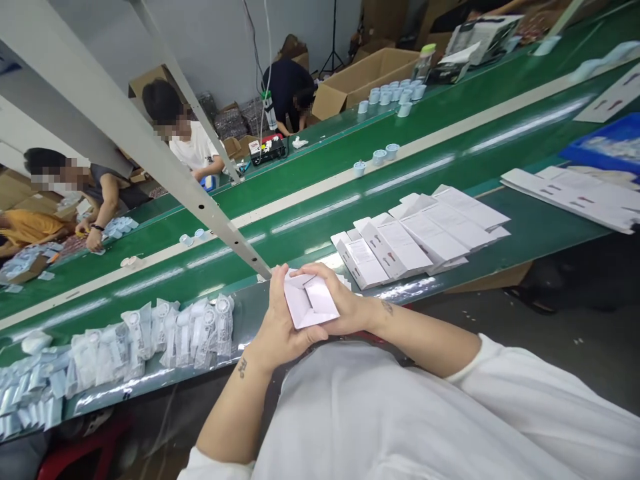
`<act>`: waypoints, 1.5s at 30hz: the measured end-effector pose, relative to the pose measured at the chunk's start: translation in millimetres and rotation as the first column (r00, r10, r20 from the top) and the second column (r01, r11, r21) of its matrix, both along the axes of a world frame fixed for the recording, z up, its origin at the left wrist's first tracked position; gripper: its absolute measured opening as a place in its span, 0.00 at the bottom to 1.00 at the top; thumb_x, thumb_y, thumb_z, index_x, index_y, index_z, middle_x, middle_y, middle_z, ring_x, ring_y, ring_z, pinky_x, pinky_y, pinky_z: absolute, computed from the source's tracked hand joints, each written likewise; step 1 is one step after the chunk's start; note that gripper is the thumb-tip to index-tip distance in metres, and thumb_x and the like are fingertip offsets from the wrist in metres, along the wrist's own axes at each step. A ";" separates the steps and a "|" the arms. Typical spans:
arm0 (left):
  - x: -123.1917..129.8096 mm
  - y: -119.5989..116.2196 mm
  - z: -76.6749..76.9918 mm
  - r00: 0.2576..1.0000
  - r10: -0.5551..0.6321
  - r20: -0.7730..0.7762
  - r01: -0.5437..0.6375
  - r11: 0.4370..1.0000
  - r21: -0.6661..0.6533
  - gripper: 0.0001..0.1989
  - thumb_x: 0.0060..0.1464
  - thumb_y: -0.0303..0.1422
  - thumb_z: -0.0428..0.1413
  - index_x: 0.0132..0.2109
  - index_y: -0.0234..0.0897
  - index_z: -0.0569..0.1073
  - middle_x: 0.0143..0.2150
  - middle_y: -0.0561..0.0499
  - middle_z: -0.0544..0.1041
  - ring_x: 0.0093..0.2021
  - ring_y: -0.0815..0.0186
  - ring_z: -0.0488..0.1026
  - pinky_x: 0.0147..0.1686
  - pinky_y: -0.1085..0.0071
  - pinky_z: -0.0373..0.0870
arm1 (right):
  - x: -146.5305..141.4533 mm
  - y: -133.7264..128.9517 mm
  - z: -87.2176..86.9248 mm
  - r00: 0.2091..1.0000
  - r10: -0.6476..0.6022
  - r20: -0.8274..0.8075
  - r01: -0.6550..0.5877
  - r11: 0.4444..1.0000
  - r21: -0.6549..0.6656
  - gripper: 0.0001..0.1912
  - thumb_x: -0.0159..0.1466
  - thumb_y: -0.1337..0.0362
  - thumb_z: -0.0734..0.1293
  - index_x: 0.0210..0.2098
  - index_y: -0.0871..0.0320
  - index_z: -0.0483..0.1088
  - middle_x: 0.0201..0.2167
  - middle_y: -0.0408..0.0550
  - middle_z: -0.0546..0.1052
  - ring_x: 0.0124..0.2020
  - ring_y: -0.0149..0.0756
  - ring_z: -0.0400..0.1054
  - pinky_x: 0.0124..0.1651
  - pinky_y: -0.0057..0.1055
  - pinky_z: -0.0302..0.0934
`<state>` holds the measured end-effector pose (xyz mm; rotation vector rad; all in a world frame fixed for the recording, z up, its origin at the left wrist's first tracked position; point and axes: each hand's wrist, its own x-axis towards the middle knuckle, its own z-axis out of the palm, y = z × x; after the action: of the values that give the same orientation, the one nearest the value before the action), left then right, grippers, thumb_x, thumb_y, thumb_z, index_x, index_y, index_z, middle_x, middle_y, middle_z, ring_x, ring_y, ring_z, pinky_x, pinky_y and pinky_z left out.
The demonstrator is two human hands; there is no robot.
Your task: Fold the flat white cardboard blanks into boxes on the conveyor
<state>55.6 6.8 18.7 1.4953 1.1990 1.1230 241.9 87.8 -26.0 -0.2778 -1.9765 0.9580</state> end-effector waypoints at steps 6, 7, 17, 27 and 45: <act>-18.1 18.0 6.5 0.962 -0.132 -0.240 0.139 0.990 0.014 0.51 0.45 0.41 0.72 0.72 0.49 0.57 0.72 0.38 0.61 0.72 0.41 0.58 0.69 0.43 0.55 | 14.5 8.7 -11.5 0.994 -0.020 0.103 0.023 0.999 -0.029 0.57 0.58 0.46 0.76 0.72 0.52 0.38 0.65 0.64 0.62 0.68 0.53 0.58 0.68 0.56 0.54; -19.0 20.9 5.9 0.956 -0.098 -0.275 0.124 0.989 0.081 0.46 0.47 0.39 0.71 0.70 0.49 0.61 0.71 0.40 0.64 0.72 0.42 0.59 0.69 0.42 0.53 | 19.9 12.5 -15.1 0.993 -0.002 0.117 0.013 0.996 -0.089 0.58 0.57 0.44 0.76 0.72 0.52 0.39 0.67 0.65 0.59 0.71 0.55 0.53 0.70 0.59 0.49; 0.7 42.9 -30.9 0.738 -0.341 -0.582 0.549 0.805 0.225 0.19 0.59 0.30 0.61 0.56 0.54 0.77 0.55 0.47 0.81 0.62 0.54 0.73 0.70 0.40 0.50 | 49.9 52.3 -52.9 0.964 0.257 -0.065 -0.218 0.629 -0.746 0.57 0.49 0.45 0.80 0.68 0.52 0.50 0.62 0.60 0.68 0.60 0.53 0.68 0.57 0.52 0.67; 24.0 93.1 -29.7 0.852 -0.266 -0.451 0.266 0.962 -0.064 0.10 0.57 0.28 0.55 0.40 0.42 0.81 0.39 0.47 0.82 0.39 0.59 0.78 0.45 0.62 0.75 | 19.4 27.8 -213.5 0.931 -0.093 0.352 0.295 0.758 -0.581 0.56 0.43 0.63 0.81 0.63 0.59 0.50 0.61 0.66 0.63 0.60 0.56 0.65 0.63 0.57 0.57; 41.1 114.3 -82.8 0.832 -0.405 -0.378 0.358 0.914 -0.190 0.15 0.46 0.50 0.64 0.26 0.47 0.73 0.19 0.53 0.71 0.24 0.60 0.69 0.32 0.66 0.72 | 16.9 23.3 -234.8 0.948 -0.089 0.307 0.238 0.839 -0.490 0.49 0.44 0.68 0.79 0.61 0.58 0.55 0.59 0.61 0.65 0.62 0.56 0.60 0.64 0.53 0.56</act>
<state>96.7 121.1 -64.1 1.8397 1.1393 0.4724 258.8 111.1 -260.8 -0.9192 -1.8536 1.3931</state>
